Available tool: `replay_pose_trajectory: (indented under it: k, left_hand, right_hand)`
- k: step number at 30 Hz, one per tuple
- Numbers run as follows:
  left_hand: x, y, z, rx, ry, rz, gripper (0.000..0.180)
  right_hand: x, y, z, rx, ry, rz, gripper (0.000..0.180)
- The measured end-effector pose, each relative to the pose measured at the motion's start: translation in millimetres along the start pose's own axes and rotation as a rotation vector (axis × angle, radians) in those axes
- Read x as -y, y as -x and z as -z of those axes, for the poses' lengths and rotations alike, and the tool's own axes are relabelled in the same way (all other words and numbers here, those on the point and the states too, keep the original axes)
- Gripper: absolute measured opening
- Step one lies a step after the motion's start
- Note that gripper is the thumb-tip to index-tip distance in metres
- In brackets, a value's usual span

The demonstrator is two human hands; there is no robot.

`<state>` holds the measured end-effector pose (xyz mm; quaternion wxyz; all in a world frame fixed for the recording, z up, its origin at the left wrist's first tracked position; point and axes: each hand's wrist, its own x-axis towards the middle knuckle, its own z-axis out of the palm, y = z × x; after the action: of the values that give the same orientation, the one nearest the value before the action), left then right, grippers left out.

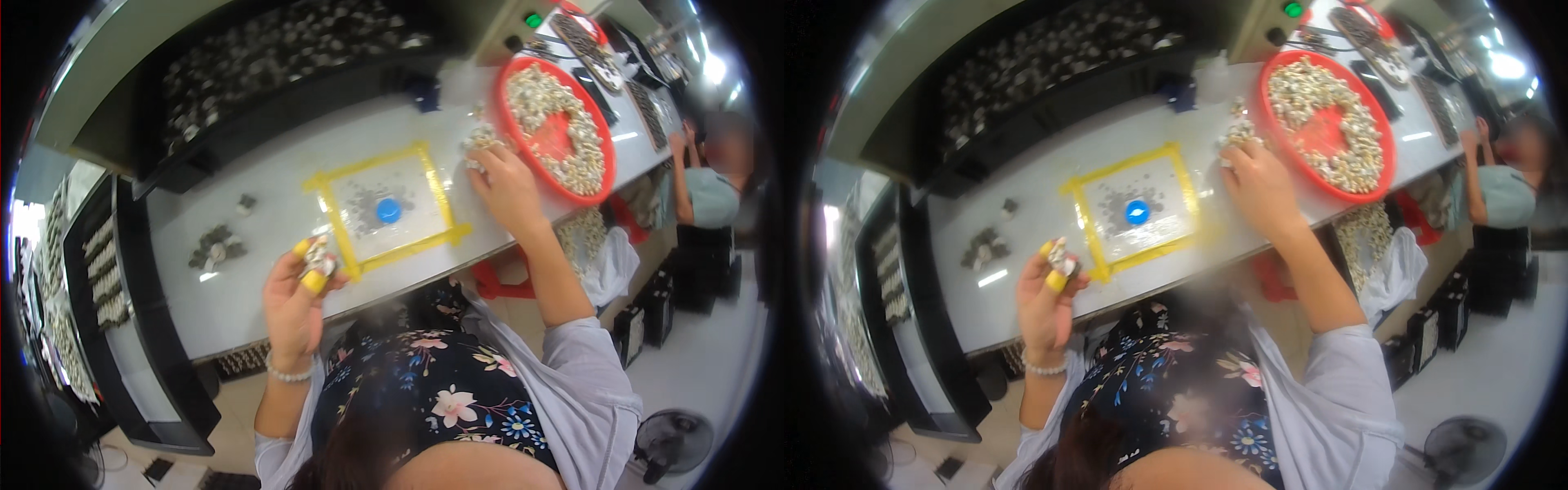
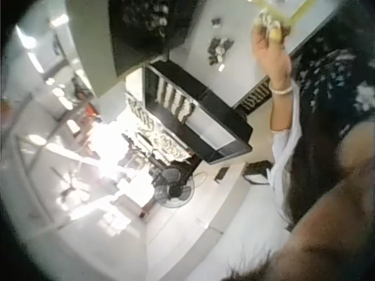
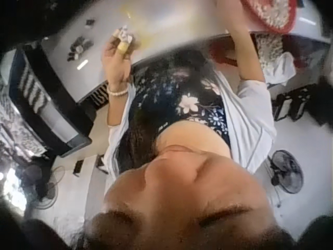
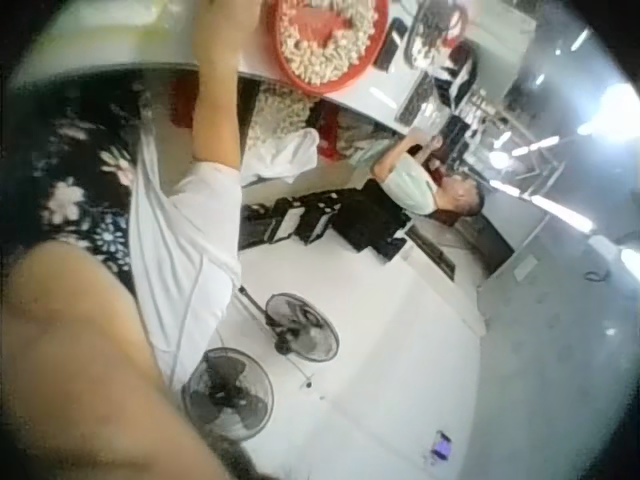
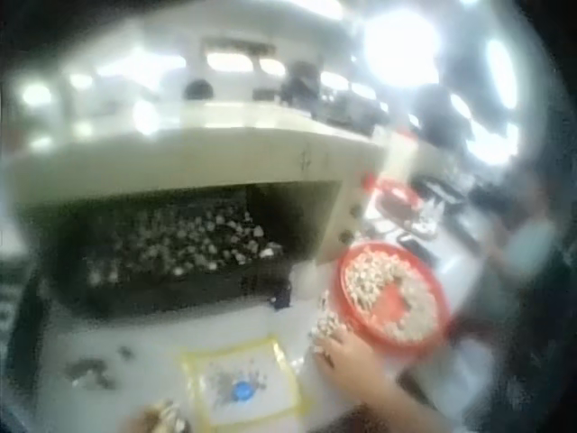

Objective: The person is assembling small white and grey components at a workbench, using glue and organizing them into trays.

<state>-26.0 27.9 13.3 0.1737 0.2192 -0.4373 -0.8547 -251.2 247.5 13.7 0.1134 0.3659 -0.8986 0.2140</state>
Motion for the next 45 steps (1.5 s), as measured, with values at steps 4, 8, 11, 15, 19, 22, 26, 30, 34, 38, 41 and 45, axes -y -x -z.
replay_pose_trajectory:
  k: [4,8,11,15,19,22,26,30,34,38,41,45]
  left_hand:
    - [3.0,-3.2,-5.9,0.077,0.164,0.128,0.033]
    - [4.9,-8.9,-7.0,0.131,0.269,0.225,0.031]
    - [4.4,-9.3,-3.5,0.132,0.12,0.135,0.032]
    - [-7.5,0.3,16.3,0.068,-0.249,-0.133,0.032]
    - [-30.0,29.4,39.0,-0.066,-0.224,-0.246,0.033]
    - [-75.8,74.6,48.8,-0.212,-0.474,-0.381,0.03]
    - [-158.0,105.3,84.6,-0.539,-0.846,-0.54,0.024]
    - [-207.3,104.2,151.2,-0.687,-1.231,-0.081,0.019]
    - [-184.2,80.2,202.3,-0.574,-1.221,0.048,0.019]
    - [-178.1,46.9,196.3,-0.539,-1.27,0.264,0.019]
    - [-170.0,39.2,205.1,-0.542,-1.341,0.08,0.017]
    - [-176.5,40.5,188.3,-0.442,-1.128,0.093,0.022]
  right_hand:
    - [17.6,7.3,-2.4,0.055,-0.046,-0.026,0.022]
    - [27.2,4.5,6.4,0.175,-0.164,-0.029,0.028]
    - [21.9,-1.0,18.2,0.219,-0.267,-0.014,0.03]
    - [13.9,-6.3,9.2,0.238,-0.323,0.172,0.028]
    - [-4.8,0.4,-3.6,0.235,-0.26,0.233,0.026]
    - [4.8,8.5,-6.3,0.213,-0.323,0.11,0.025]
    - [-0.8,16.2,-16.4,0.166,-0.437,0.035,0.026]
    - [0.2,13.4,-13.7,0.138,-0.377,0.091,0.026]
    - [0.1,7.6,-16.3,0.134,-0.376,0.114,0.027]
    - [0.1,15.0,-14.4,0.111,-0.364,0.061,0.027]
    - [7.2,13.0,-11.7,0.1,-0.339,0.039,0.027]
    - [5.1,11.8,-15.1,0.107,-0.332,0.035,0.026]
